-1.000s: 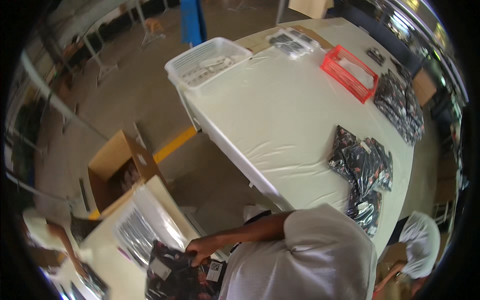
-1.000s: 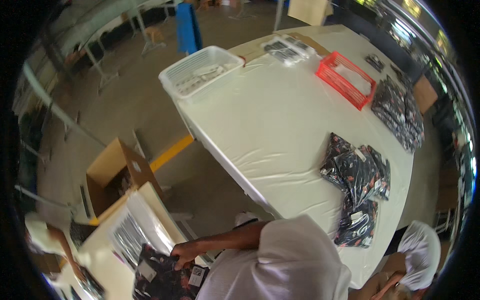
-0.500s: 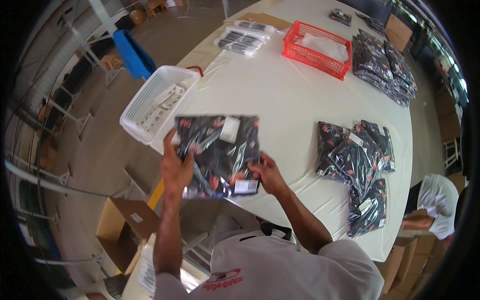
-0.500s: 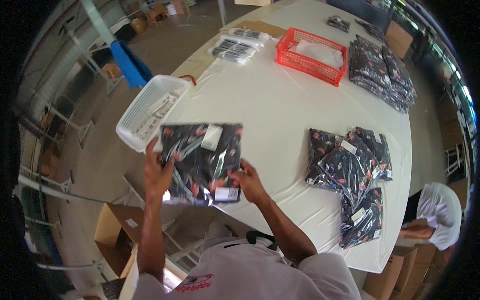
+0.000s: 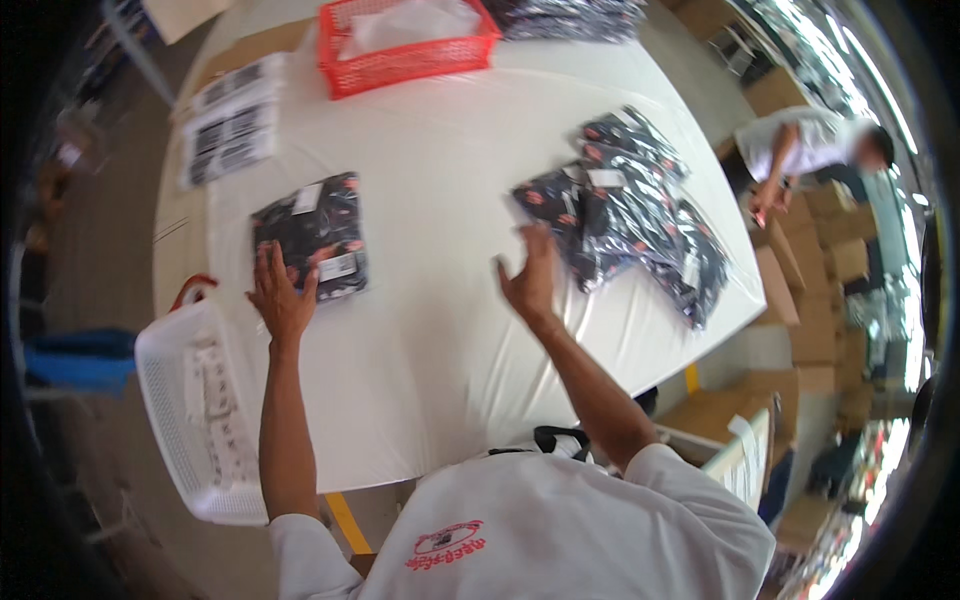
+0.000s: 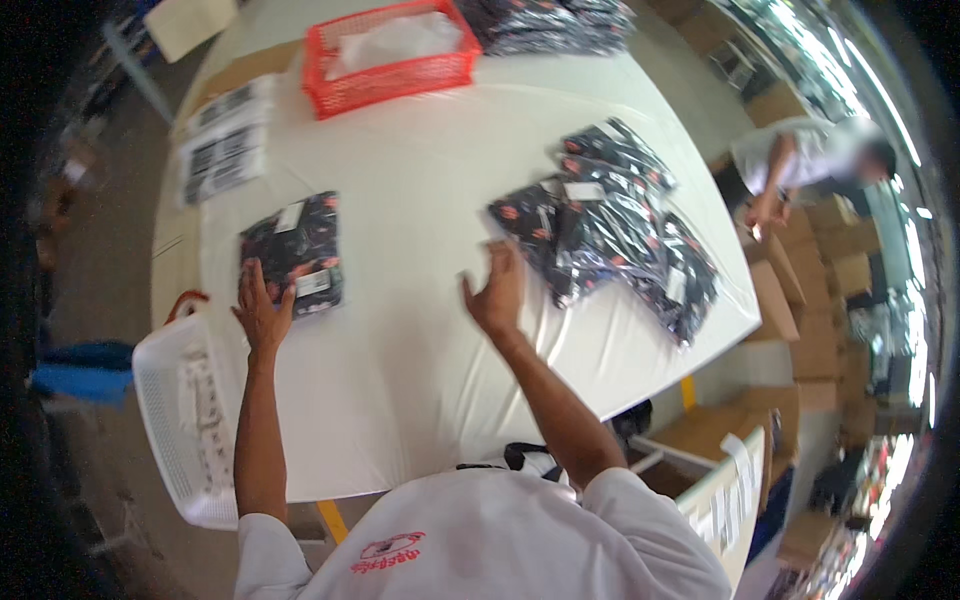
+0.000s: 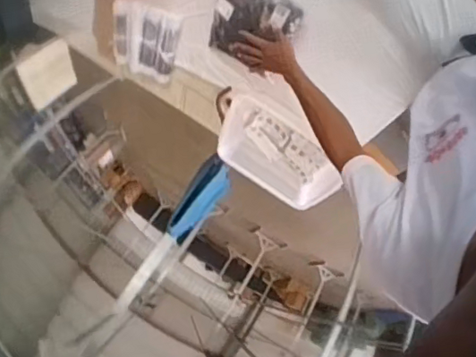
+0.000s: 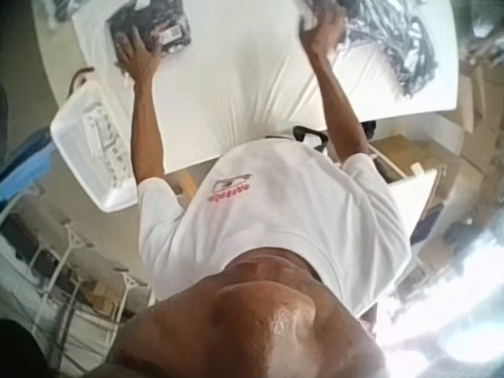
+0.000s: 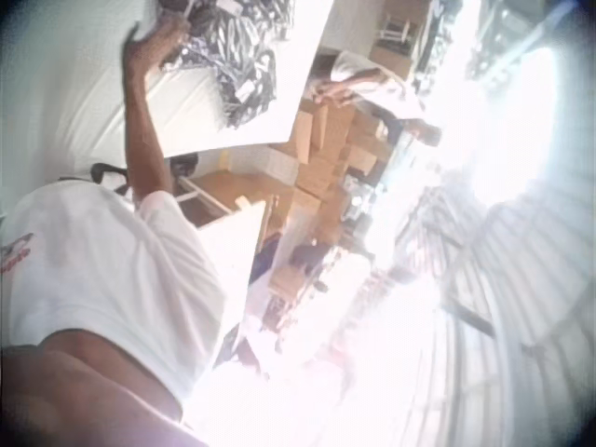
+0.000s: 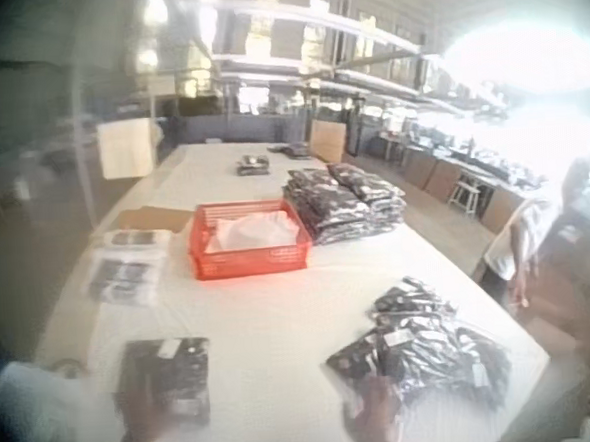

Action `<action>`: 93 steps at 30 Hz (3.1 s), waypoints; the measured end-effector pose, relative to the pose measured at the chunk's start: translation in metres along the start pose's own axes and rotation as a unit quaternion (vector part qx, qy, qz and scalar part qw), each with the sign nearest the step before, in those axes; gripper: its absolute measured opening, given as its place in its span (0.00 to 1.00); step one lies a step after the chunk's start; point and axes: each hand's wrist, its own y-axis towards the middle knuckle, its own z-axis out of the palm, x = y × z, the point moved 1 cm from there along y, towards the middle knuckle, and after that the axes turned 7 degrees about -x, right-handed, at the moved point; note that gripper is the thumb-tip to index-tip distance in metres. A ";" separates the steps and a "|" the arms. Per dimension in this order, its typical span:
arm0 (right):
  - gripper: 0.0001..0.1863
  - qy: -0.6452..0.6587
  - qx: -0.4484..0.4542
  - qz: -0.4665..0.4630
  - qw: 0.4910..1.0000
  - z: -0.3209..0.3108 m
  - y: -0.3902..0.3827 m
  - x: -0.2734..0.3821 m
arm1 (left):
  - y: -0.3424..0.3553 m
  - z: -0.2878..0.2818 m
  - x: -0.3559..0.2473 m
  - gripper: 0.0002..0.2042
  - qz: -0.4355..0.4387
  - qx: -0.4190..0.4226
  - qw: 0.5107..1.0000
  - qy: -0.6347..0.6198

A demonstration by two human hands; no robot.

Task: The person applies printed labels to plastic-wrapped clothing packages on a table, then stacks the labeled packages. The person handles labels and packages by hand, placing labels on the plastic and arranging the finished packages into piles.

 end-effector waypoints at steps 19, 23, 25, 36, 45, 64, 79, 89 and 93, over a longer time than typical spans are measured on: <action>0.35 0.127 -0.263 0.454 0.842 0.006 0.012 -0.172 | 0.141 0.108 0.063 0.37 0.054 0.054 0.993 0.093; 0.37 0.317 -0.280 0.423 0.801 0.054 0.022 -0.105 | 0.145 0.114 0.072 0.38 0.076 0.038 0.993 0.079; 0.42 0.293 -0.313 0.422 0.799 0.099 0.008 -0.088 | 0.144 0.111 0.062 0.37 0.079 0.042 0.994 0.068; 0.47 0.192 -0.110 0.398 0.890 0.243 0.019 0.075 | 0.123 0.100 0.056 0.41 0.071 0.037 0.995 0.054; 0.47 0.292 0.065 0.425 0.854 0.229 0.026 0.103 | 0.113 0.093 0.052 0.44 0.062 0.019 0.997 0.031; 0.44 -0.169 0.263 -0.187 0.931 0.272 0.121 0.090 | 0.149 0.109 0.017 0.40 0.142 0.063 0.985 0.069; 0.36 -0.052 -0.057 0.025 0.997 0.101 0.119 0.010 | 0.133 0.069 0.014 0.35 0.092 -0.054 0.994 -0.025; 0.35 -0.233 -0.150 0.413 0.868 -0.084 0.063 -0.171 | -0.053 0.027 -0.164 0.36 -0.073 0.068 0.914 -0.394; 0.26 -0.148 -0.143 0.279 0.938 -0.079 0.046 -0.181 | -0.048 0.031 -0.262 0.40 -0.054 0.252 0.871 -0.419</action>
